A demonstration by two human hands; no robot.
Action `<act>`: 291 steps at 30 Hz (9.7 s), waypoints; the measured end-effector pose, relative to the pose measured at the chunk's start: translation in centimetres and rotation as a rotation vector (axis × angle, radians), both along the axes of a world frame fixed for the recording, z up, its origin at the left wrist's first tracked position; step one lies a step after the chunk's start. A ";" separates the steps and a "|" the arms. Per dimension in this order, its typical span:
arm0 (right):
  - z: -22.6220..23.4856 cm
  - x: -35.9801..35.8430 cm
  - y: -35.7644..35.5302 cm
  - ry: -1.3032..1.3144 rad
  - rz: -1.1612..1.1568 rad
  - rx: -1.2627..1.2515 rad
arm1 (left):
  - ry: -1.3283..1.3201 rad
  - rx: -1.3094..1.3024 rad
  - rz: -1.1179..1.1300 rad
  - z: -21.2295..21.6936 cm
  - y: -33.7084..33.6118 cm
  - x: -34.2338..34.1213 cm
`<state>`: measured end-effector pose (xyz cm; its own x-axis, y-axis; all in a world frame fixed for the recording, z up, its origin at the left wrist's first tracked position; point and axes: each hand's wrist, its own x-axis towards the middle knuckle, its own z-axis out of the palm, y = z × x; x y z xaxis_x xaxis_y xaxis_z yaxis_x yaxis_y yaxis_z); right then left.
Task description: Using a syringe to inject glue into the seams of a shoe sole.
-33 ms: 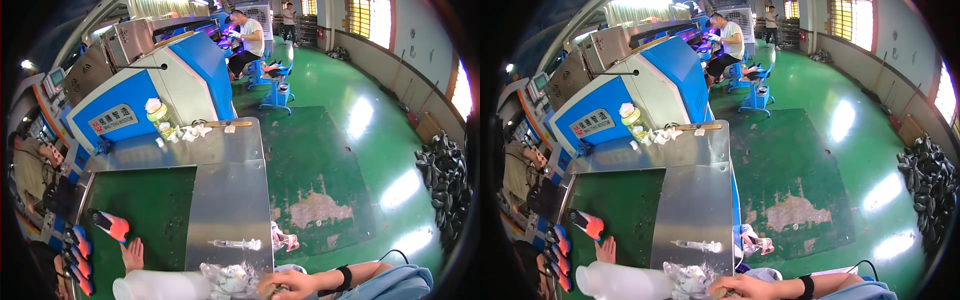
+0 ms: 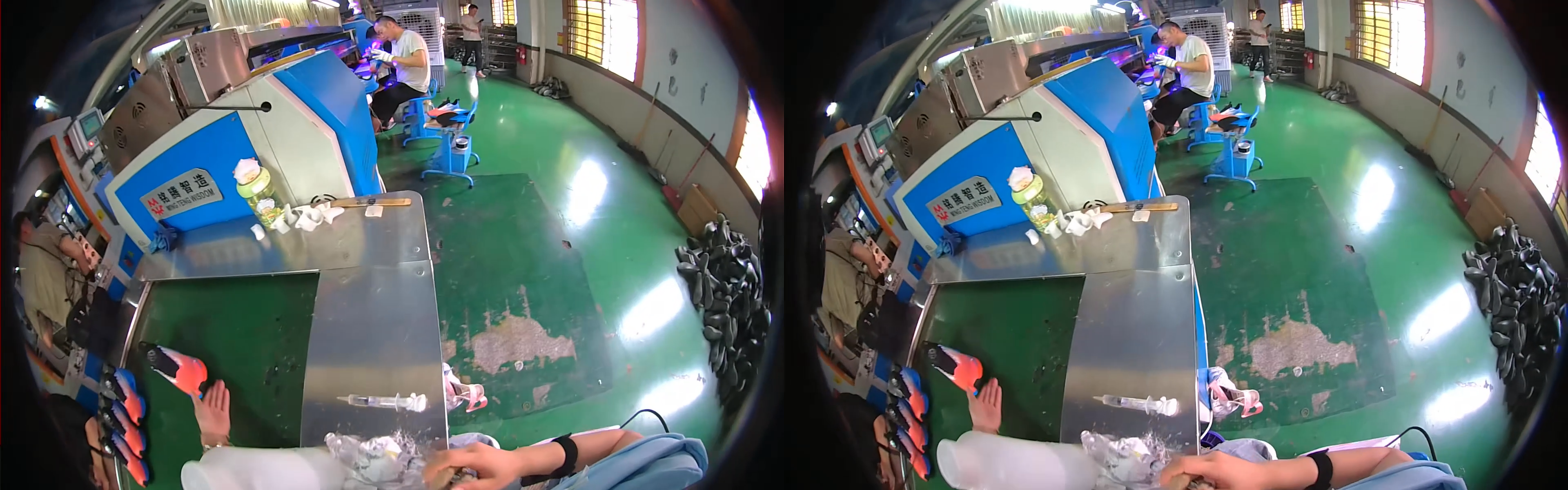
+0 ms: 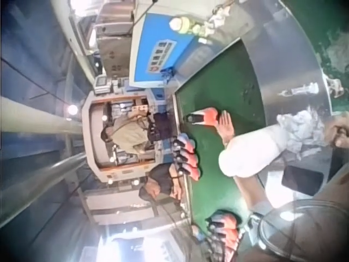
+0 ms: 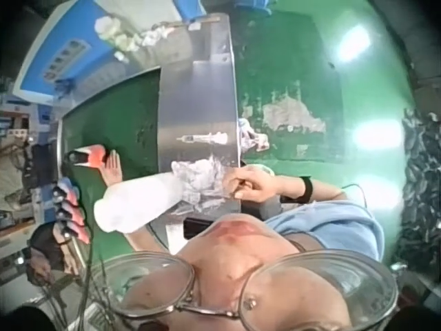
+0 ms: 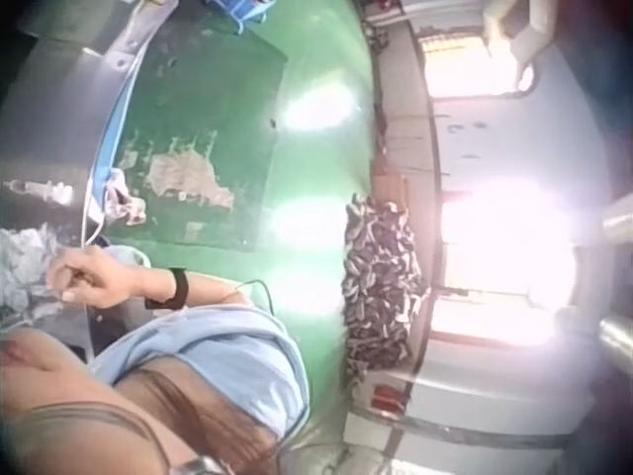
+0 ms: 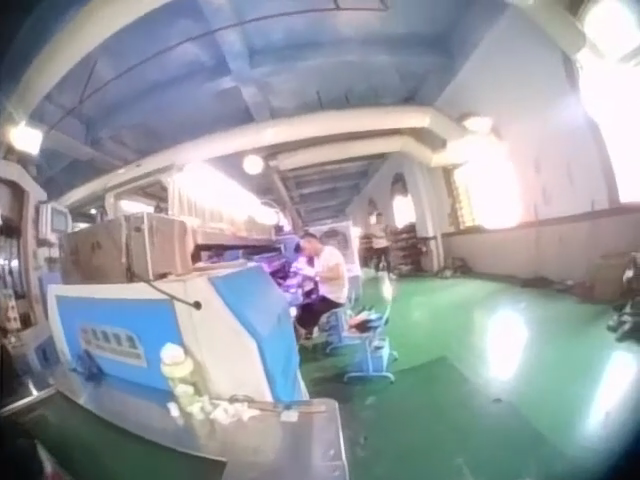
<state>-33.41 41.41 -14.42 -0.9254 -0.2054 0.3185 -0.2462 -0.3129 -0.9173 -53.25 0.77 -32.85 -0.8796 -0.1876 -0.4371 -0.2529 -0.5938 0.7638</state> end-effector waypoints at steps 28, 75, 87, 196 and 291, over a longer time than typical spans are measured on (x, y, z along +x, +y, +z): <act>-2.5 1.7 -0.5 -0.151 -0.011 -0.233 | 0.260 -0.814 0.558 17.4 -0.6 35.3; 7.5 10.5 -11.4 0.001 0.431 -0.232 | 0.763 -1.004 0.067 26.6 5.6 34.4; 4.1 11.4 -12.2 -0.304 0.412 -0.184 | 0.411 -1.215 0.351 22.9 1.3 34.7; 3.5 15.3 -6.9 -0.036 0.078 0.200 | 0.079 0.858 0.350 18.6 20.2 32.8; 3.3 15.0 9.2 -0.070 -0.381 -0.101 | 0.364 -0.447 -1.219 7.3 25.4 47.8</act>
<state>-18.42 50.65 -11.16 -0.9495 0.1858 0.2528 -0.2998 -0.3003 -0.9055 -5.48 26.14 -25.59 -0.6386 0.7269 -0.2527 -0.1801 0.1781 0.9674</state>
